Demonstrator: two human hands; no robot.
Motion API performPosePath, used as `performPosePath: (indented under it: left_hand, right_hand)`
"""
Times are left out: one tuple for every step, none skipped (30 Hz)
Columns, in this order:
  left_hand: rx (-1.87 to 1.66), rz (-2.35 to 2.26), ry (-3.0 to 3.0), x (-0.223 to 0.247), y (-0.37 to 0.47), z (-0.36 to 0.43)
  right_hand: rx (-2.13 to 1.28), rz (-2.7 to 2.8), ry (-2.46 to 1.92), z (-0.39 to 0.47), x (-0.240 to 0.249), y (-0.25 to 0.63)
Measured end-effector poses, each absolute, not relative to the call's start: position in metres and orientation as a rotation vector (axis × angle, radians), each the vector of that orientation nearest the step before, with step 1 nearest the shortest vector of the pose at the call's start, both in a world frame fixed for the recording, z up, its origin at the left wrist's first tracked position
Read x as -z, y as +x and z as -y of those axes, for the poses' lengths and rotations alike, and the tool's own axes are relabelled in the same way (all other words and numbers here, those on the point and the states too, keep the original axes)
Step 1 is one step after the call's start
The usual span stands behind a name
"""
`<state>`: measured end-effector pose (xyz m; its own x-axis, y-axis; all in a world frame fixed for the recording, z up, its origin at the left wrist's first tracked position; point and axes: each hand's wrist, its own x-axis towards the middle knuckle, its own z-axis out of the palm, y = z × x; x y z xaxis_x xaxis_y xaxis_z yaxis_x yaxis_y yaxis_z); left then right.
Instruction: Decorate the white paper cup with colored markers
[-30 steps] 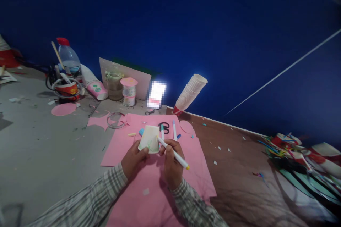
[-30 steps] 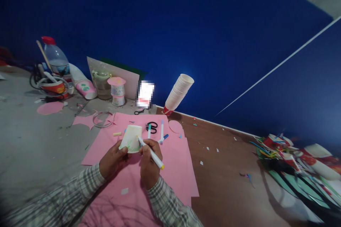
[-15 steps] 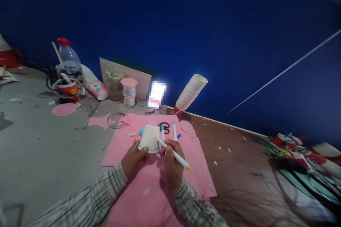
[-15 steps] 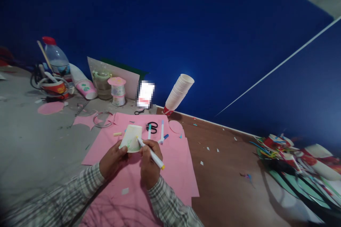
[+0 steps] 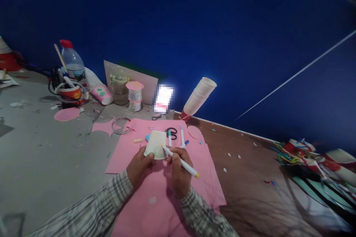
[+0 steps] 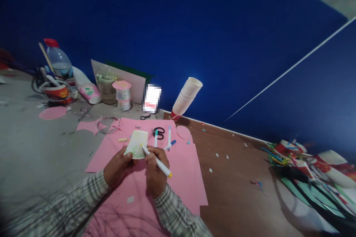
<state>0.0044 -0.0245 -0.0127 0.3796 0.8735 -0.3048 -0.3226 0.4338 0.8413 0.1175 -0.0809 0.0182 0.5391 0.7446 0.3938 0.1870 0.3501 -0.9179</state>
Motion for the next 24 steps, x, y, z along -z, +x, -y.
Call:
performPosePath:
  left_hand:
    - [-0.893,-0.837,0.774,0.0125,0.0045,0.0249]
    - [-0.916,-0.824,0.777,0.0125,0.0045,0.0253]
    - [-0.934,-0.812,0.777,0.0125,0.0046,0.0258]
    - [-0.945,-0.803,0.777,0.0127,0.0047,0.0261]
    - [-0.953,-0.796,0.776,0.013,0.0048,0.0263]
    - [-0.959,-0.791,0.776,0.0133,0.0049,0.0264]
    - [-0.964,-0.789,0.777,0.0136,0.0049,0.0265]
    - [-0.967,-0.787,0.779,0.0138,0.0049,0.0264]
    - [-0.968,-0.785,0.782,0.014,0.0049,0.0263]
    - [-0.968,-0.783,0.787,0.0141,0.0049,0.0261]
    - [-0.97,-0.782,0.791,0.0141,0.0048,0.026]
    - [-0.972,-0.783,0.795,0.014,0.0048,0.026]
    - [-0.974,-0.785,0.797,0.0139,0.0047,0.0259]
    - [-0.977,-0.79,0.798,0.0136,0.0047,0.026]
    - [-0.979,-0.795,0.798,0.0134,0.0046,0.026]
    - [-0.981,-0.8,0.798,0.0131,0.0045,0.0261]
    - [-0.982,-0.804,0.798,0.0129,0.0044,0.0261]
    - [-0.982,-0.806,0.799,0.0128,0.0043,0.0261]
    - [-0.982,-0.806,0.8,0.0129,0.0042,0.0261]
    - [-0.981,-0.805,0.801,0.0131,0.0042,0.026]
    - [-0.98,-0.804,0.802,0.0134,0.0041,0.0258]
    - [-0.979,-0.802,0.803,0.0139,0.004,0.0256]
    - [-0.978,-0.802,0.803,0.0144,0.004,0.0255]
    - [-0.978,-0.804,0.804,0.0149,0.004,0.0254]
  right_hand:
    - [-0.445,0.956,-1.189,0.0805,-0.0191,0.1175]
    - [-0.448,0.935,-1.185,0.0801,-0.0201,0.1175]
    - [-0.454,0.914,-1.181,0.0796,-0.0209,0.1175]
    - [-0.461,0.898,-1.181,0.0793,-0.0217,0.1175]
    - [-0.467,0.89,-1.182,0.079,-0.0223,0.1175]
    - [-0.469,0.889,-1.183,0.0787,-0.0229,0.1175]
    - [-0.467,0.895,-1.184,0.0786,-0.0235,0.1175]
    - [-0.46,0.901,-1.186,0.0785,-0.0241,0.1176]
    - [-0.452,0.906,-1.19,0.0784,-0.0246,0.1176]
    - [-0.446,0.911,-1.197,0.0782,-0.0249,0.1176]
    - [-0.443,0.916,-1.203,0.078,-0.0251,0.1176]
    - [-0.44,0.92,-1.211,0.0777,-0.0251,0.1177]
    - [-0.438,0.921,-1.219,0.0774,-0.0248,0.1178]
    - [-0.437,0.919,-1.228,0.077,-0.0243,0.1179]
    - [-0.436,0.915,-1.235,0.0767,-0.0238,0.1181]
    - [-0.435,0.91,-1.238,0.0764,-0.0232,0.1181]
    - [-0.434,0.906,-1.238,0.0763,-0.0229,0.1181]
    - [-0.433,0.905,-1.235,0.0763,-0.0227,0.118]
    - [-0.432,0.907,-1.231,0.0765,-0.0228,0.1177]
    - [-0.429,0.91,-1.227,0.0768,-0.0231,0.1172]
    - [-0.428,0.916,-1.225,0.0773,-0.0236,0.1167]
    - [-0.428,0.922,-1.224,0.0777,-0.0243,0.1162]
    - [-0.428,0.927,-1.221,0.0781,-0.0249,0.1158]
    - [-0.43,0.931,-1.219,0.0784,-0.0254,0.1155]
